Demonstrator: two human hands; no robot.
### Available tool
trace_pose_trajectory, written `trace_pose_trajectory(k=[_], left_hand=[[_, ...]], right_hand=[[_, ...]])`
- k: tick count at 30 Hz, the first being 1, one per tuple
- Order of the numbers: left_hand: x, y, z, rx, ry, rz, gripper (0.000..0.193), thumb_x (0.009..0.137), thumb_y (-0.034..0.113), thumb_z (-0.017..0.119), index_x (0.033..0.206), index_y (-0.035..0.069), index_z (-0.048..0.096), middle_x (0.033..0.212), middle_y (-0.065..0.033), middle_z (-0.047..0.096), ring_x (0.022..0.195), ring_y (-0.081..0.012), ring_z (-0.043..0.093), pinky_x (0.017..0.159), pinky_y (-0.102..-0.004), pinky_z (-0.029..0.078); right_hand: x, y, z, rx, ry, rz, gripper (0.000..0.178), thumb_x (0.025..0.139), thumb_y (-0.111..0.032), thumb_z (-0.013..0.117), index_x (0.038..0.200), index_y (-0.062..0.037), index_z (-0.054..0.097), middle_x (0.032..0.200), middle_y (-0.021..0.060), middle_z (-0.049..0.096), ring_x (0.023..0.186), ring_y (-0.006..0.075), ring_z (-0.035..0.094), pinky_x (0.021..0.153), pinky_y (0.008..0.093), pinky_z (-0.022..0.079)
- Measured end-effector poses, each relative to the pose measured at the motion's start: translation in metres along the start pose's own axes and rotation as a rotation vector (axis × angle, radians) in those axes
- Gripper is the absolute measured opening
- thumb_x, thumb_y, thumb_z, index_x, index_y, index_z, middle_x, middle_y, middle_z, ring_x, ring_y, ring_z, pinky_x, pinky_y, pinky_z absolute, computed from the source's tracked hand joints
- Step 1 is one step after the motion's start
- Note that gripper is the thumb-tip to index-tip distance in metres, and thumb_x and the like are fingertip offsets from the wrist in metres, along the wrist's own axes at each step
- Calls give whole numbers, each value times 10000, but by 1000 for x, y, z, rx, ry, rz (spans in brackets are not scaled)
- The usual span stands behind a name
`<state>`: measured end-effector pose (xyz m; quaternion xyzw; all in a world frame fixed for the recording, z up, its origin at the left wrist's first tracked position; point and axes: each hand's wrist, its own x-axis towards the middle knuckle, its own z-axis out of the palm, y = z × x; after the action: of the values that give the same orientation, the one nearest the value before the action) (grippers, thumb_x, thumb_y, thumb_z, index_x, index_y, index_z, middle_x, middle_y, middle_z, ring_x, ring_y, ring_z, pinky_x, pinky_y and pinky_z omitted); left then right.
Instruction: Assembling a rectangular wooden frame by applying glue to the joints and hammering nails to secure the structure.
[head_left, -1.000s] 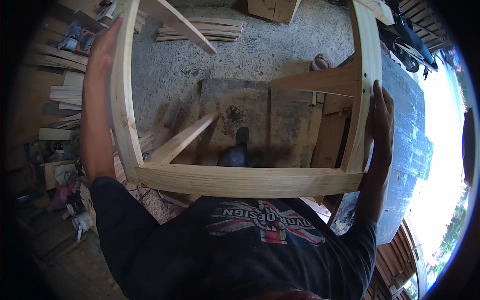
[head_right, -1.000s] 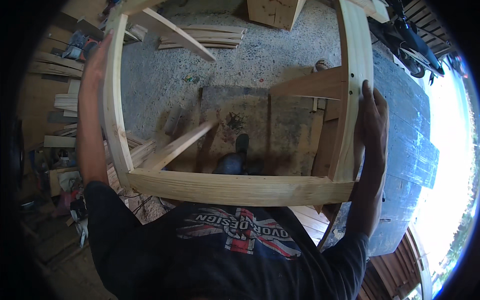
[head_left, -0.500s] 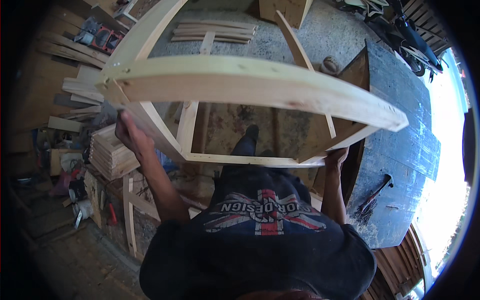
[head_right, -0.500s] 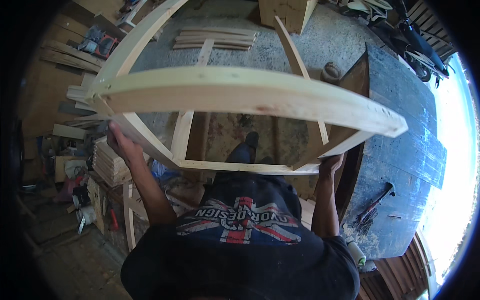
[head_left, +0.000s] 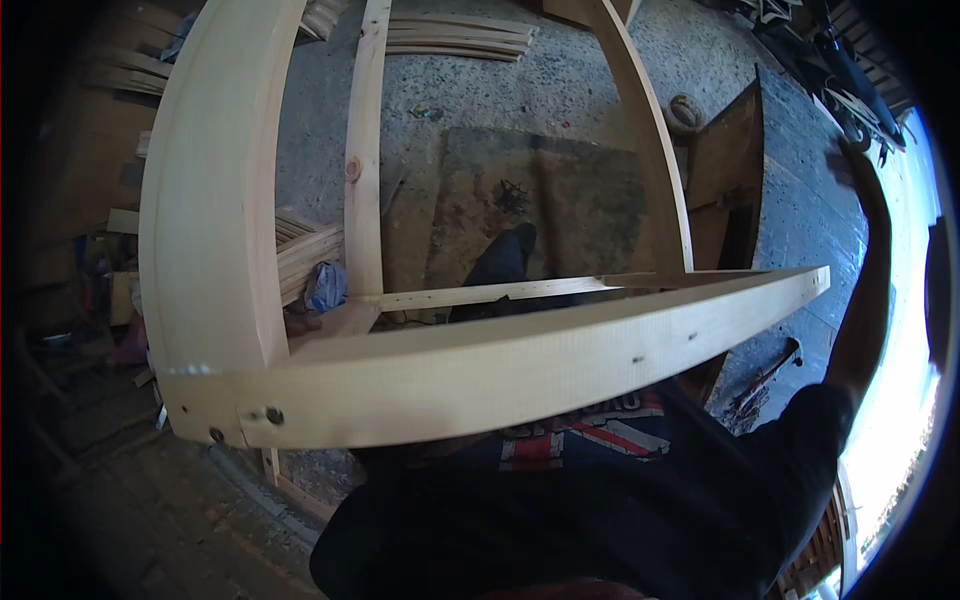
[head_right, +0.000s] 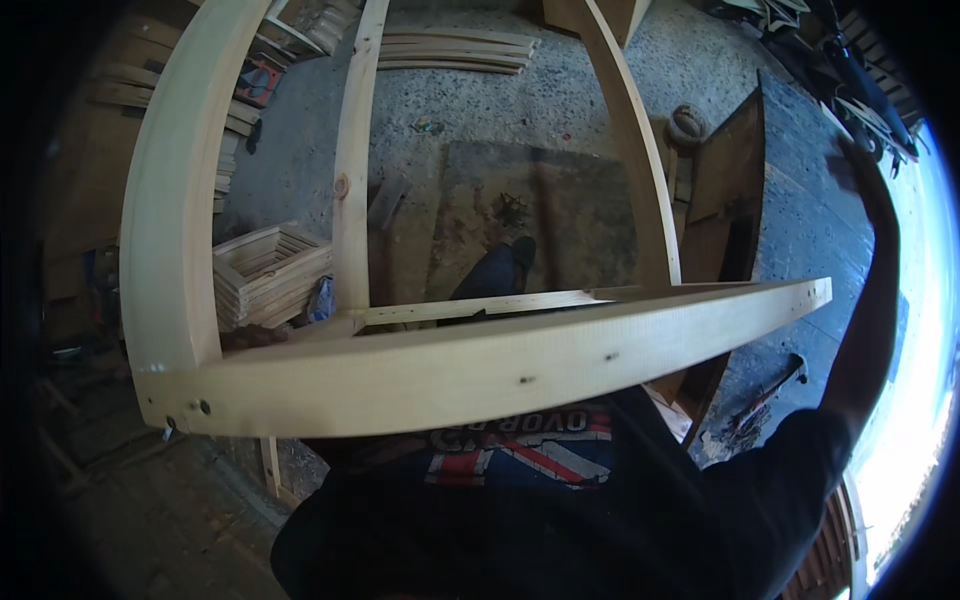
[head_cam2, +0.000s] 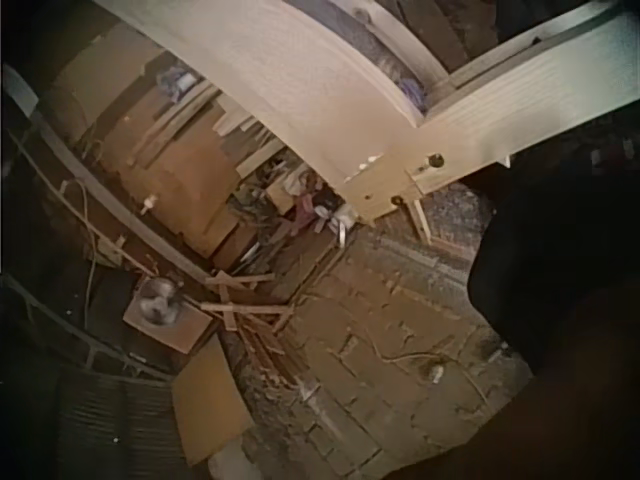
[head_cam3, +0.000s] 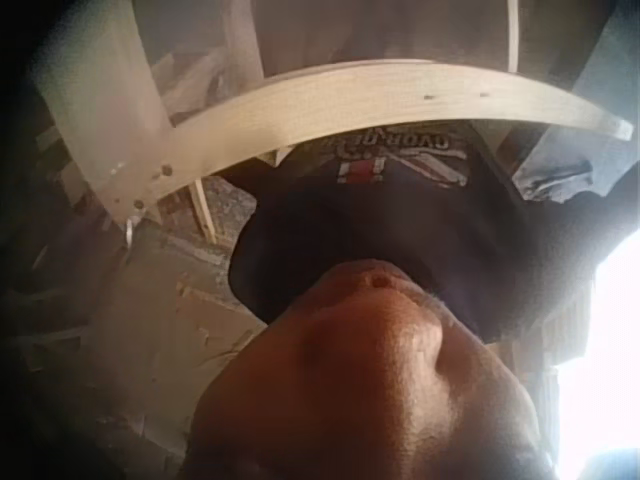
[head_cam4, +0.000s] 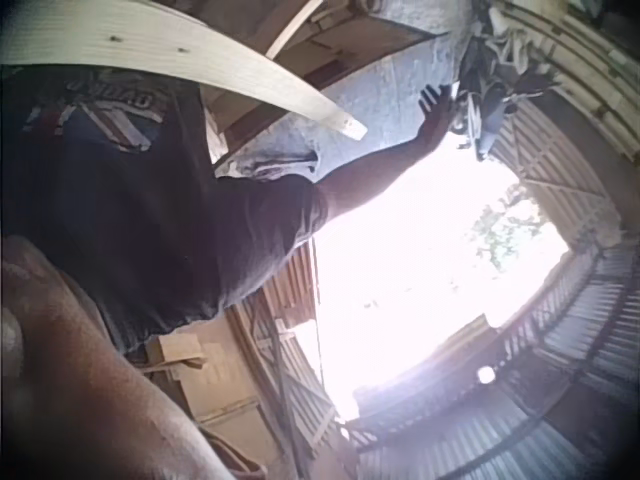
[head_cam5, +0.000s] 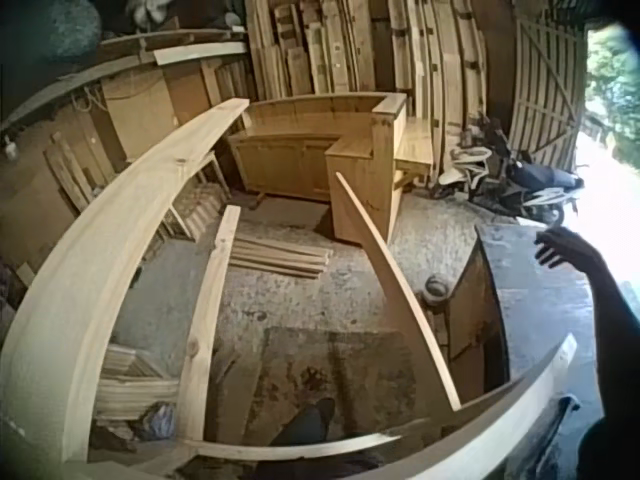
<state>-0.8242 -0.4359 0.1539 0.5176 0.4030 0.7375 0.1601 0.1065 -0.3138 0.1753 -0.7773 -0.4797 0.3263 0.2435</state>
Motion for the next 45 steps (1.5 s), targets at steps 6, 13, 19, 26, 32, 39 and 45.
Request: trace_pose_trajectory(k=[6,13,19,26,32,39,45], left_hand=[[4,27,-12,32,85,-22,644,941,534,592,1273,-17,557,1187,-98,611,1052,-230,615,882,-413,530],[34,57,-30,101,212,-126,641,952,539,572,1300,0,553,1207,-99,609,1062,-216,617,886,-400,530],[87,76,-30,157,242,-269,640,962,543,555,1323,15,549,1223,-100,608,1070,-204,618,889,-389,529],[207,58,-14,150,65,-521,639,973,548,535,1349,32,544,1243,-100,606,1080,-190,620,893,-376,529],[359,36,99,-2,-770,-919,632,988,542,514,1407,69,511,1262,-85,600,1115,-167,606,928,-354,513],[371,-56,197,482,-717,-602,685,1000,566,466,1445,46,463,1363,-94,549,1199,-180,552,1030,-337,440],[297,-169,192,408,-342,-684,790,969,602,505,1490,20,388,1456,-141,468,1312,-261,469,1116,-365,340]], right_hand=[[125,-174,251,-223,-246,50,1043,722,-859,550,1438,-113,410,1211,166,553,976,333,622,733,529,575],[118,-197,353,-5,-626,-158,747,872,-583,645,1269,44,559,1217,259,610,1043,333,672,774,501,597],[139,-188,402,-202,-207,-309,801,715,-534,831,1178,67,575,1100,193,641,974,288,665,750,402,585],[136,-159,380,-159,-21,-547,731,747,-516,787,1208,19,600,1047,181,651,989,308,626,877,432,503],[103,-173,319,-184,18,-500,521,765,-373,784,1074,34,683,959,162,710,872,245,684,777,385,547],[135,-128,321,-139,470,-368,753,781,-524,730,1271,25,571,1101,233,678,1022,336,663,871,448,528],[123,-130,352,-122,474,129,579,778,-294,692,1298,-114,511,1118,180,673,1066,359,656,902,476,523]])
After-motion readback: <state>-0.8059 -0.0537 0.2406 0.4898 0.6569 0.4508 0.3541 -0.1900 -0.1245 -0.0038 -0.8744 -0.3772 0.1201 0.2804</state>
